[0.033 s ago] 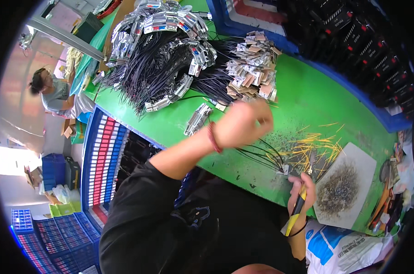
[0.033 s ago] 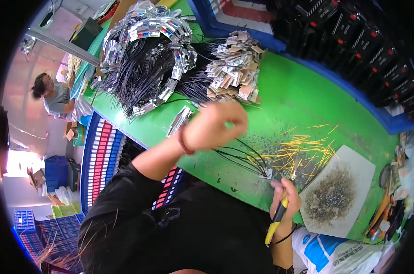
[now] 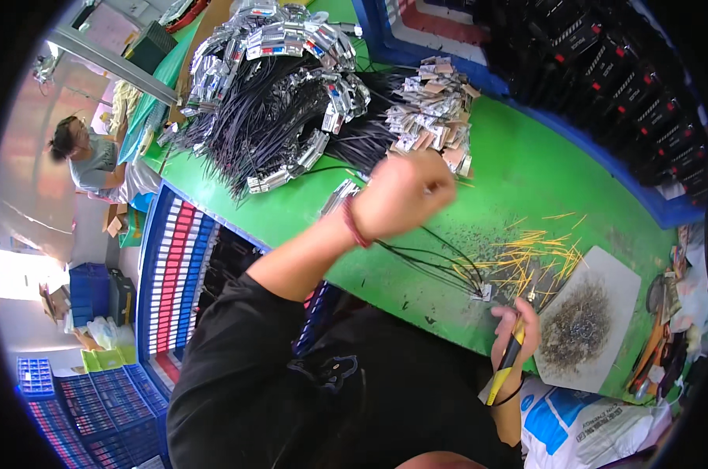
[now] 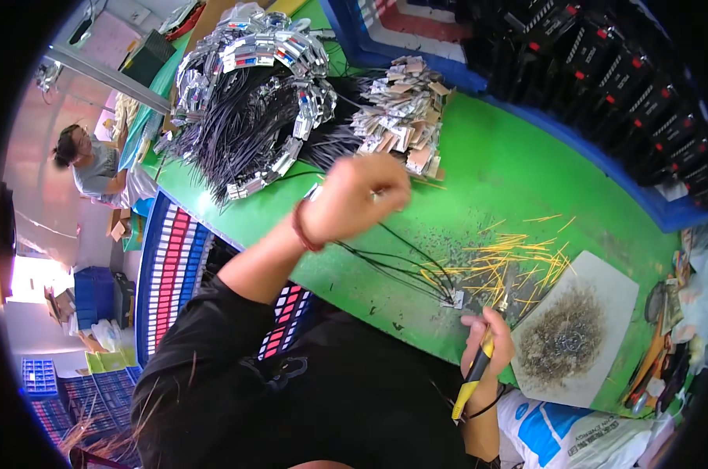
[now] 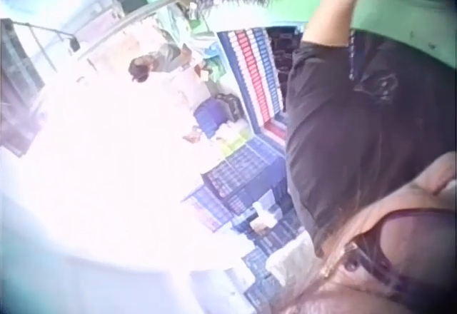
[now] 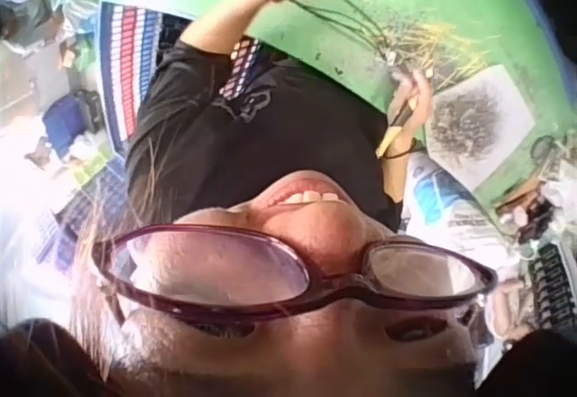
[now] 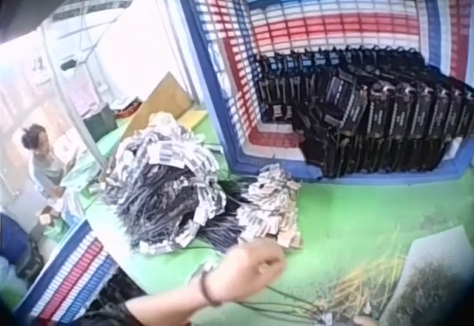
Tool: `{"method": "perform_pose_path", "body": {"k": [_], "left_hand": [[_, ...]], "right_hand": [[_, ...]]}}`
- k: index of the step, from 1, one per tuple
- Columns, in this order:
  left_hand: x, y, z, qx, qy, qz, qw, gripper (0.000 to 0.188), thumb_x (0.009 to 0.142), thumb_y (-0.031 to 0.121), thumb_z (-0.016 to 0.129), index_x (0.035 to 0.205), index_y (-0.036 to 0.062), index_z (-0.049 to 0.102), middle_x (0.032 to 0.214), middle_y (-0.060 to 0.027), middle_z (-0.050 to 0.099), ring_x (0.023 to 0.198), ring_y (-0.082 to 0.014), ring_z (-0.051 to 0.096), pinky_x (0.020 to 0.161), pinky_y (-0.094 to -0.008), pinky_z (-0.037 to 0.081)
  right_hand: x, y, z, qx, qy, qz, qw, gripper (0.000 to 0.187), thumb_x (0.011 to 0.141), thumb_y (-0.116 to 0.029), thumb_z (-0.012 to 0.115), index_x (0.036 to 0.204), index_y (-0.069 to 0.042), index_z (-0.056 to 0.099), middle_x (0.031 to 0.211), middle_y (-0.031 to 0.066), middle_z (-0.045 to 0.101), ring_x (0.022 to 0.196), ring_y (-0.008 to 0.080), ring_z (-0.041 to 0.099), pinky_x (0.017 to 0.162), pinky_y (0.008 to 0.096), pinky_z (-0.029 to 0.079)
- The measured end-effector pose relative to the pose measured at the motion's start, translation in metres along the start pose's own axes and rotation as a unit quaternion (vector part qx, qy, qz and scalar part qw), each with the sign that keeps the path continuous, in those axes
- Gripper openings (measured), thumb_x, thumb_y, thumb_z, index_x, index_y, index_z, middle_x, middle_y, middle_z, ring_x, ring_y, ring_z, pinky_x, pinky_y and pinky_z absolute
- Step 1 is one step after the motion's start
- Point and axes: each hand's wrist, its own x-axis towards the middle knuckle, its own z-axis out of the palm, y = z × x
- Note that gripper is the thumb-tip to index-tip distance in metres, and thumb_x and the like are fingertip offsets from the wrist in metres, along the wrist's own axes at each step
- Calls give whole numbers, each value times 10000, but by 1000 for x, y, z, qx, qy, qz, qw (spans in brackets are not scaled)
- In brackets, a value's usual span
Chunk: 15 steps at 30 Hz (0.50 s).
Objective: Soldering electrical wires to a small electronic circuit board for assembly.
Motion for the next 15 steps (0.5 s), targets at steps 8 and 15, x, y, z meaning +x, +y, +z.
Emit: {"method": "perform_pose_path", "body": {"k": [8, 15], "left_hand": [[103, -18, -41, 60, -83, 43, 994, 114, 798, 104, 698, 800, -7, 672, 745, -96, 652, 678, -178, 632, 640, -309, 510], [276, -1, 45, 36, 201, 84, 975, 573, 697, 346, 786, 1178, 66, 648, 1093, -201, 649, 1080, -370, 589, 971, -425, 472]], "right_hand": [[-5, 11, 2, 29, 22, -26, 999, 213, 946, -40, 559, 1152, 12, 543, 677, 60, 610, 565, 110, 606, 473, 214, 429], [-1, 6, 1, 57, 29, -22, 998, 194, 958, -73, 567, 1128, 19, 558, 758, 64, 610, 591, 116, 625, 480, 213, 432]]}}
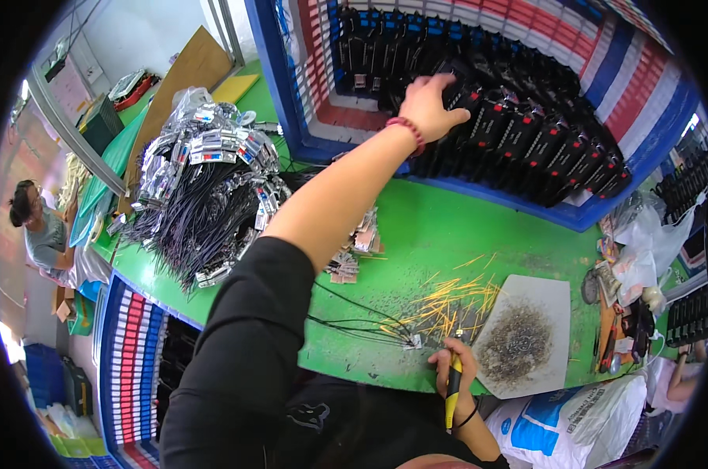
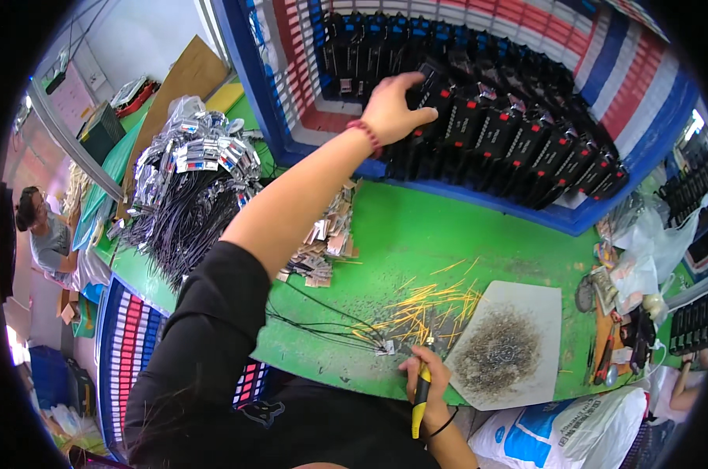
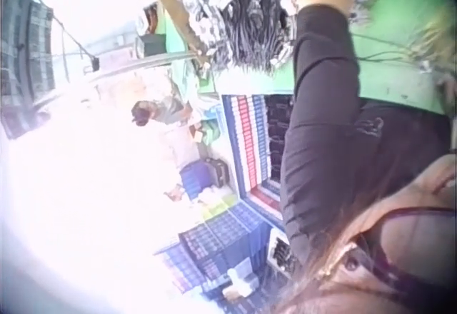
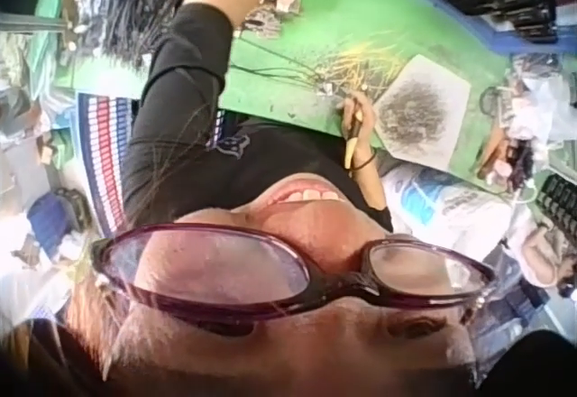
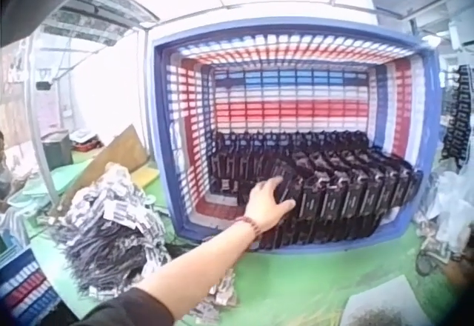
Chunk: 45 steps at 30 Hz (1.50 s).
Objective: Soldering electrical wires to a small electronic circuit board for assembly.
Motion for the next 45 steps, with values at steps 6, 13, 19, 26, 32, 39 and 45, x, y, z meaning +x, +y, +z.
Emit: {"method": "perform_pose_path", "body": {"k": [6, 13, 19, 26, 32, 39, 45], "left_hand": [[42, 10, -31, -326, 84, -119, 934, 157, 877, 134, 686, 930, -9, 721, 802, -8, 685, 685, -81, 575, 620, -255, 471], [-81, 85, -164, 119, -214, 444, 862, 176, 707, 100, 640, 882, 82, 631, 969, -51, 659, 788, -202, 653, 608, -328, 515], [-154, 126, -210, 90, -412, 465, 779, 231, 716, 41, 696, 907, -77, 637, 771, -81, 600, 589, -140, 558, 468, -270, 432], [-186, 130, -201, 7, -418, 506, 755, 301, 716, 54, 673, 974, -89, 616, 776, -82, 570, 627, -185, 570, 557, -281, 465], [-181, 140, -199, 84, -515, 240, 819, 606, 567, 232, 822, 1093, 45, 585, 1206, -175, 494, 1168, -365, 513, 854, -425, 498], [-216, 140, -144, 200, -337, 85, 916, 482, 740, 224, 768, 1167, 80, 597, 1194, -155, 555, 1030, -310, 594, 781, -387, 539], [-226, 114, -112, 87, -208, 72, 972, 237, 777, 62, 708, 1009, 47, 659, 976, -122, 679, 920, -298, 642, 777, -380, 531]], "right_hand": [[0, 1, -1, 13, 10, -32, 999, 183, 950, -58, 564, 1114, 24, 561, 769, 57, 597, 598, 122, 627, 494, 215, 443], [17, -41, -17, 115, 92, -16, 989, 138, 959, -91, 553, 1079, -26, 534, 824, 154, 701, 569, 136, 600, 561, 245, 501], [113, -98, -64, -141, 135, -252, 948, 282, 929, -63, 609, 1172, -35, 468, 1117, 231, 649, 1005, 313, 654, 887, 418, 532], [197, -122, -37, -312, -174, -385, 851, 388, 695, -54, 731, 1061, -93, 608, 928, 92, 682, 927, 298, 651, 860, 404, 498], [174, -118, -34, -427, -161, -356, 815, 138, 764, -95, 622, 853, -166, 544, 559, 28, 493, 554, 235, 584, 521, 359, 423], [163, -119, -32, -515, -147, -319, 782, 152, 749, -110, 647, 833, -167, 534, 563, 24, 519, 553, 216, 608, 496, 346, 436], [162, -102, -35, -492, -137, -342, 789, 161, 745, -109, 661, 846, -161, 546, 597, 34, 550, 564, 225, 619, 492, 343, 453]]}}
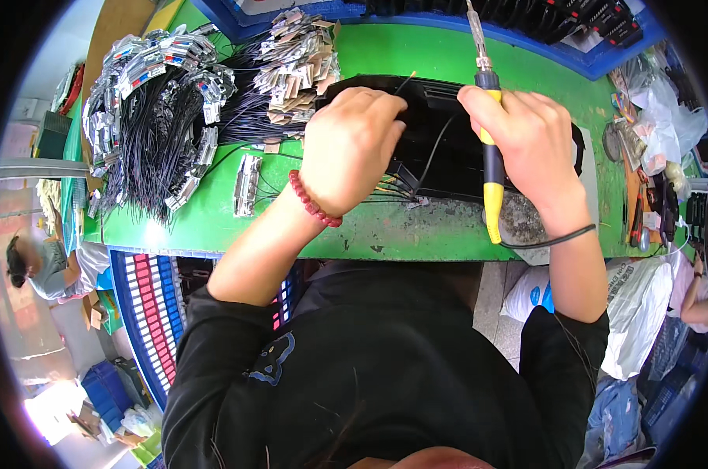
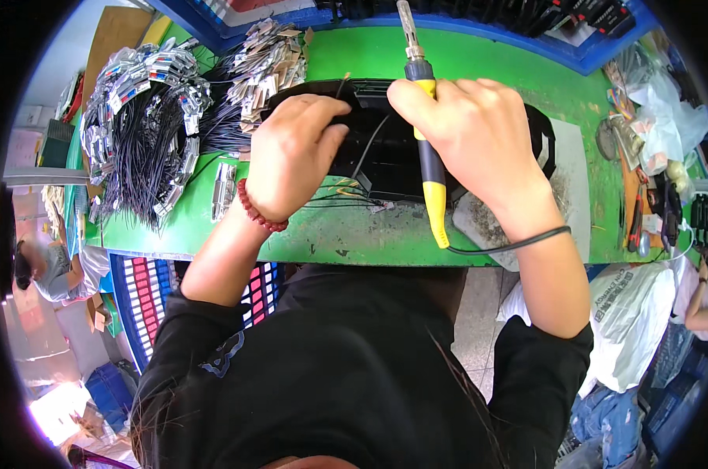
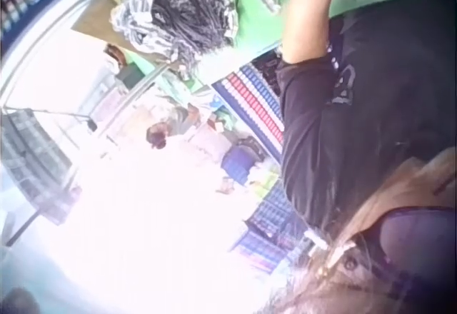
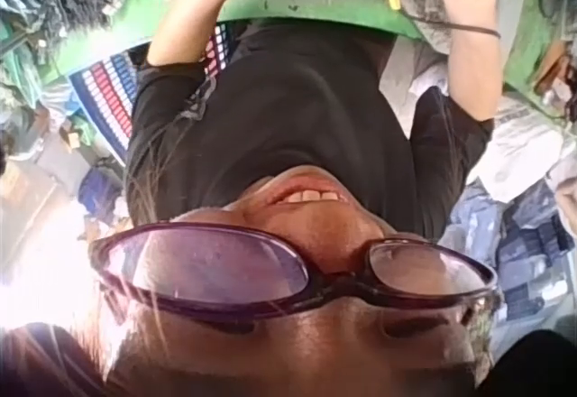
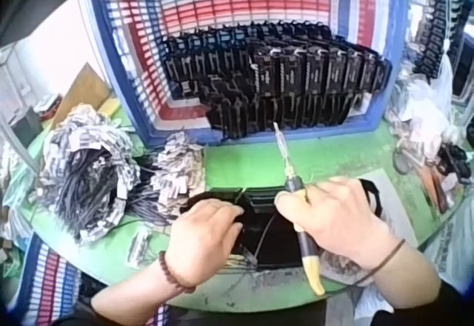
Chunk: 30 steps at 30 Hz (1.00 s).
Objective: Soldering electrical wires to a small electronic circuit board for assembly.
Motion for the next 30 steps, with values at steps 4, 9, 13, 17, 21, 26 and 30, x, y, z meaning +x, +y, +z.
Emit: {"method": "perform_pose_path", "body": {"k": [4, 9, 13, 17, 21, 26, 30], "left_hand": [[-23, 7, 6, -127, 83, -24, 988, 152, 818, -35, 685, 946, 17, 622, 881, -116, 687, 824, -238, 691, 765, -321, 537], [-47, 18, 4, -198, -2, -107, 974, 229, 828, -63, 668, 1036, 30, 651, 881, -102, 680, 824, -194, 684, 780, -305, 535], [-48, 15, 12, -137, -84, 57, 985, 203, 714, -26, 684, 904, 43, 684, 808, -99, 626, 757, -296, 617, 686, -391, 490], [-59, 23, 34, -87, -153, 65, 982, 138, 717, 33, 669, 850, 67, 653, 761, -71, 583, 703, -272, 606, 640, -389, 484], [-65, 26, 51, -90, -149, 13, 985, 98, 741, 67, 687, 828, 81, 643, 756, -83, 576, 670, -289, 608, 609, -393, 500], [-65, 25, 64, -132, -127, -59, 981, 82, 776, 102, 707, 836, 68, 662, 779, -98, 601, 703, -301, 635, 613, -403, 518], [-72, 23, 68, -99, -160, -90, 978, 68, 793, 108, 695, 847, 75, 670, 818, -77, 615, 739, -289, 640, 625, -396, 521]], "right_hand": [[2, 15, 14, 76, 25, 4, 997, 120, 778, -111, 634, 858, -160, 559, 602, 22, 558, 568, 233, 620, 487, 357, 455], [15, 36, 35, 108, 35, -32, 993, 112, 800, -146, 620, 904, -165, 584, 626, -9, 613, 577, 218, 640, 487, 365, 454], [31, 44, 56, 142, 62, -76, 985, 276, 716, -34, 710, 966, -115, 625, 733, 54, 621, 682, 245, 632, 596, 349, 482], [43, 43, 81, 173, 161, -218, 947, 175, 745, -130, 669, 913, -126, 618, 807, 59, 616, 717, 264, 593, 665, 356, 492], [34, 35, 99, 165, 128, -238, 948, 216, 753, -88, 694, 957, -108, 625, 1003, 70, 689, 913, 280, 655, 750, 366, 539], [16, 42, 99, 129, 105, -198, 966, 251, 816, -152, 614, 1063, -192, 641, 1157, 77, 673, 1081, 298, 637, 932, 393, 510], [-18, 53, 87, 196, 81, -95, 973, 282, 790, -95, 668, 1069, -120, 631, 1186, 94, 634, 1111, 285, 605, 957, 360, 462]]}}
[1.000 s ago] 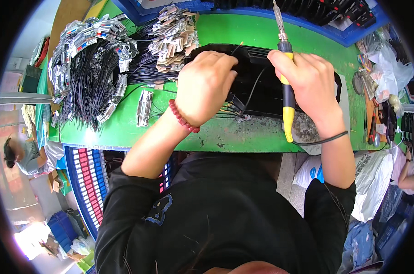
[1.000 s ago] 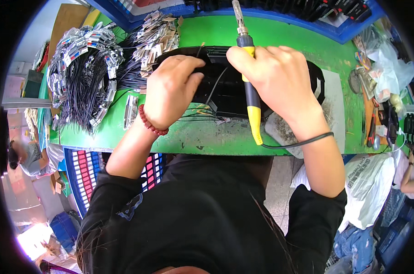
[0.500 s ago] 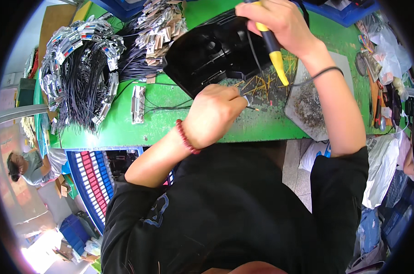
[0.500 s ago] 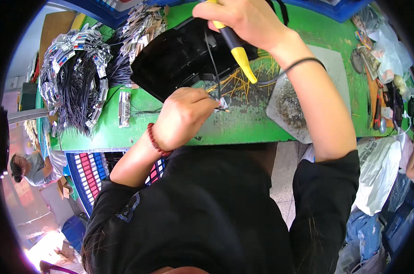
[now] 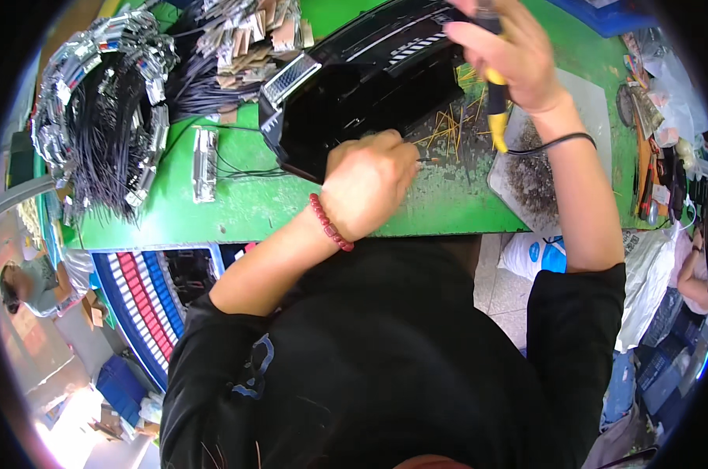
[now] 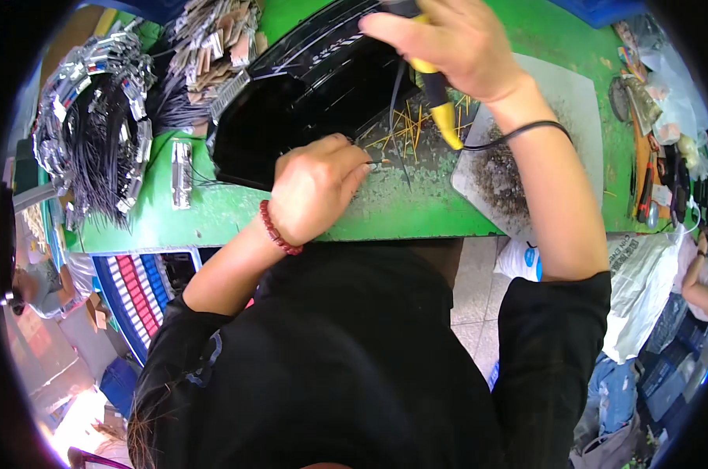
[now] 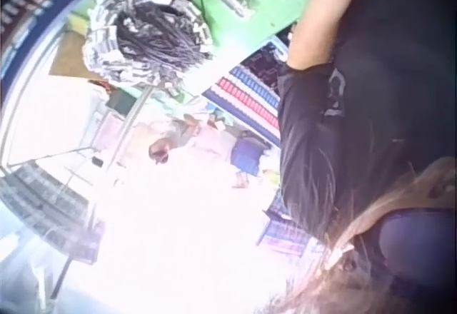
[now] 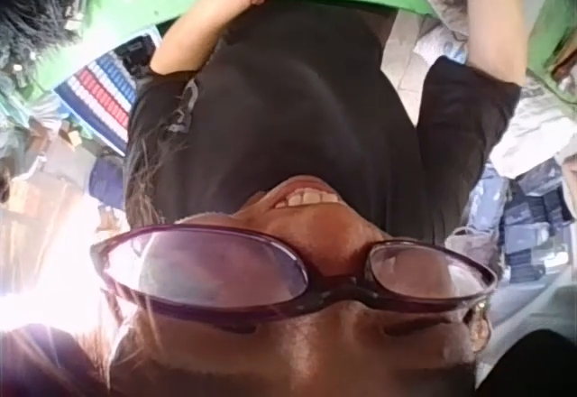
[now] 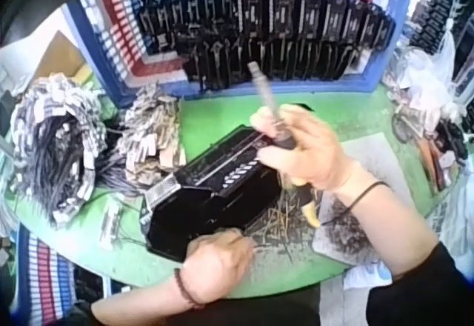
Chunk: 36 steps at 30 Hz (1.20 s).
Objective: Soldering electrical wires to a small electronic circuit board for assembly.
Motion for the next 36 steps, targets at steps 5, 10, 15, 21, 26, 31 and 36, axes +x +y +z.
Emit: {"method": "perform_pose_path", "body": {"k": [5, 10, 15, 21, 26, 31, 36], "left_hand": [[-2, -2, -2, 39, -20, -1, 999, 86, 789, 99, 694, 863, 72, 656, 844, -77, 621, 781, -284, 638, 650, -381, 523], [-7, -1, -9, 15, -32, 4, 999, 94, 783, 44, 677, 869, 49, 638, 859, -100, 624, 790, -299, 632, 664, -384, 522], [-16, -2, -7, -23, -6, 33, 999, 132, 756, -5, 675, 876, 24, 627, 873, -127, 618, 809, -330, 618, 704, -406, 507], [-26, 1, -12, -6, 32, 59, 998, 160, 701, -13, 721, 844, 35, 667, 885, -101, 613, 814, -284, 610, 722, -390, 484], [-22, 1, -8, -34, 67, 73, 995, 160, 701, -15, 722, 842, 43, 672, 800, -82, 622, 751, -286, 613, 694, -382, 481], [-17, 2, -4, -35, 79, 65, 994, 142, 708, 18, 735, 828, 52, 667, 777, -73, 630, 723, -274, 620, 646, -368, 470], [-10, 3, 8, -34, 60, 66, 995, 118, 725, 46, 737, 817, 58, 664, 769, -58, 627, 713, -260, 623, 625, -352, 460]], "right_hand": [[-36, 4, -37, -57, -144, 54, 986, 314, 826, -109, 700, 1125, -90, 608, 1285, 122, 587, 1202, 319, 550, 1068, 432, 382], [-64, -46, -58, 42, -60, 132, 989, 229, 829, -73, 641, 1057, -91, 628, 1138, 161, 683, 910, 303, 674, 775, 351, 526], [-90, -133, 12, 217, 109, 260, 935, 263, 772, 29, 693, 1003, -84, 637, 897, 103, 714, 652, 224, 644, 604, 307, 496], [-72, -147, 47, 130, -37, 283, 949, 309, 757, -62, 649, 1061, -107, 618, 724, 11, 600, 717, 230, 588, 603, 357, 447], [-63, -146, 37, 66, -62, 262, 961, 292, 752, -97, 669, 1037, -139, 624, 697, -13, 566, 711, 206, 554, 612, 335, 391], [-72, -164, 29, -5, -51, 290, 956, 362, 704, -104, 755, 1041, -134, 628, 707, -5, 561, 702, 211, 541, 610, 344, 379], [-80, -169, 28, 70, -19, 393, 917, 454, 665, -21, 790, 1080, -100, 624, 806, 60, 601, 720, 257, 560, 643, 358, 435]]}}
